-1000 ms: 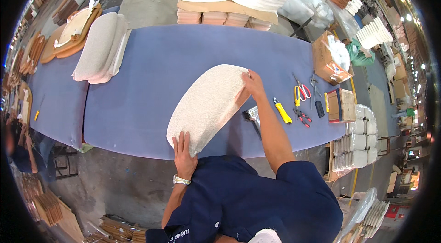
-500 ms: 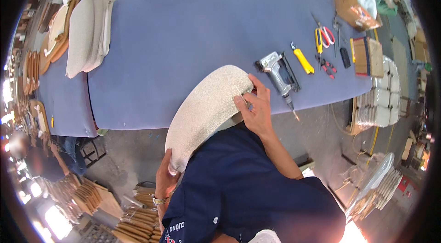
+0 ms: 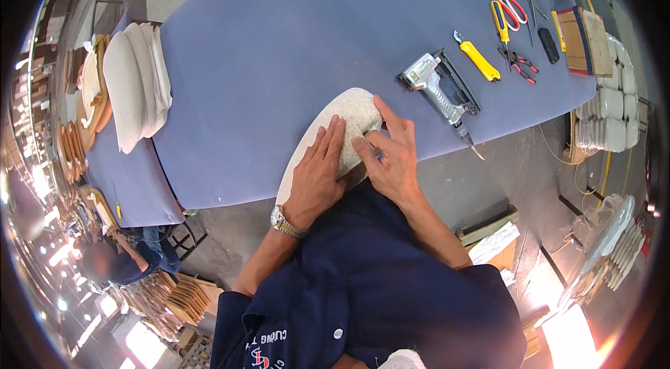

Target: The person folds white fabric over a cushion-like object, trims excess fabric with a utility knife, and secures the fabric using a staple gun. The person repeats this process for multiple cushion units on a blue worktable.

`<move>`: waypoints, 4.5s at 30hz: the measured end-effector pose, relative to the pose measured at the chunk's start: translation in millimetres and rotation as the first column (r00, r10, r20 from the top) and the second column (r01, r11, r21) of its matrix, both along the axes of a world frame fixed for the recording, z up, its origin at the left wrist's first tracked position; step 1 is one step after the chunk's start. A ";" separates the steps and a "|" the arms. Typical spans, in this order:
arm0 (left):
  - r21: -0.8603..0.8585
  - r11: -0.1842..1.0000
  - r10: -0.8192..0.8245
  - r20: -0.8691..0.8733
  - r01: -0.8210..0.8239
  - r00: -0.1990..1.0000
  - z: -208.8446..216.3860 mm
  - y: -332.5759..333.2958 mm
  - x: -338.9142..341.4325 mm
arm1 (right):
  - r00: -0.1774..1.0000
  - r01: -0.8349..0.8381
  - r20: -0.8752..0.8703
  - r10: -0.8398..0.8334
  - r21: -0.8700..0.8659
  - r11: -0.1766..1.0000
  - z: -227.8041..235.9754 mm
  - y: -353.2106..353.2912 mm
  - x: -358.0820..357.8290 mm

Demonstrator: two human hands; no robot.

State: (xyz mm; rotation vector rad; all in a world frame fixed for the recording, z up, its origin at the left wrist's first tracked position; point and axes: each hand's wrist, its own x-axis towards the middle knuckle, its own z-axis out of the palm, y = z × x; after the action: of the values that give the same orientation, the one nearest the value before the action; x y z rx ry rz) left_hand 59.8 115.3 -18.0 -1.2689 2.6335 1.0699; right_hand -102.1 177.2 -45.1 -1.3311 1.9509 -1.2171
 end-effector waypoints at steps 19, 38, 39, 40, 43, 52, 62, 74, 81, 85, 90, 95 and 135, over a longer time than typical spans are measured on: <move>-0.028 1.000 -0.012 -0.012 0.011 1.000 -0.1 -20.3 -4.6 | 0.975 -0.026 0.221 0.023 0.009 1.000 -16.4 -8.7 -6.3; 0.640 0.762 0.370 -0.300 -0.103 0.879 -22.0 -53.9 3.3 | 0.947 -0.061 0.309 0.087 -0.092 0.994 -33.3 -6.2 -9.5; 0.599 0.797 0.277 -0.249 -0.077 0.928 -23.8 -61.1 -3.1 | 0.948 -0.072 0.303 0.100 -0.102 0.992 -34.5 -7.4 -10.0; 0.559 0.828 0.182 -0.191 -0.046 0.965 -24.6 -67.5 -10.7 | 0.949 -0.083 0.296 0.113 -0.111 0.990 -35.6 -8.4 -10.3; 0.566 0.824 0.095 -0.184 0.026 0.978 -36.8 -75.0 -10.9 | 0.941 -0.086 0.310 0.132 -0.158 0.984 -39.8 -8.4 -11.6; 0.431 0.897 -0.023 -0.175 0.097 0.984 -34.3 -67.7 -13.0 | 0.918 -0.169 0.336 0.211 -0.149 0.974 -48.7 -2.9 -17.8; 0.056 0.991 -0.121 -0.017 0.122 0.992 -11.3 -39.5 -24.4 | 0.927 -0.234 0.256 0.275 -0.181 0.955 -46.4 -3.8 -29.2; -0.168 0.985 -0.027 0.066 0.037 0.997 -11.7 -20.9 -34.4 | 0.912 0.263 -0.399 -0.100 0.377 0.888 -124.0 2.4 -129.6; -0.179 0.982 0.070 0.012 -0.066 0.997 -14.3 -21.8 -36.7 | 0.972 0.167 -0.218 -0.090 0.365 0.916 -83.8 -12.0 -148.0; -0.240 0.970 0.046 0.070 -0.028 0.996 -19.9 -15.7 -34.4 | 0.952 0.068 0.250 -0.174 0.385 0.921 -4.7 9.5 -124.4; -0.239 0.971 0.013 0.099 0.011 0.995 -16.9 -14.3 -36.3 | 0.902 -0.267 0.333 0.274 -0.070 0.961 17.2 27.4 -87.0; -0.193 0.981 0.016 0.097 0.003 0.995 -12.8 -16.1 -35.4 | 0.934 -0.216 0.295 0.201 0.018 0.976 11.1 28.0 -60.0; 0.523 0.850 0.110 -0.295 0.065 0.949 -29.6 -60.0 -12.1 | 0.887 -0.292 0.390 0.246 0.064 0.954 5.5 19.9 -58.4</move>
State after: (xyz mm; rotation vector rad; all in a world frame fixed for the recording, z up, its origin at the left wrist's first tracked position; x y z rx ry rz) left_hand 47.7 55.2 -47.6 -1.0711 2.2364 1.9728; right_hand -160.5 197.1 -39.7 -1.1568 1.4867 -1.1035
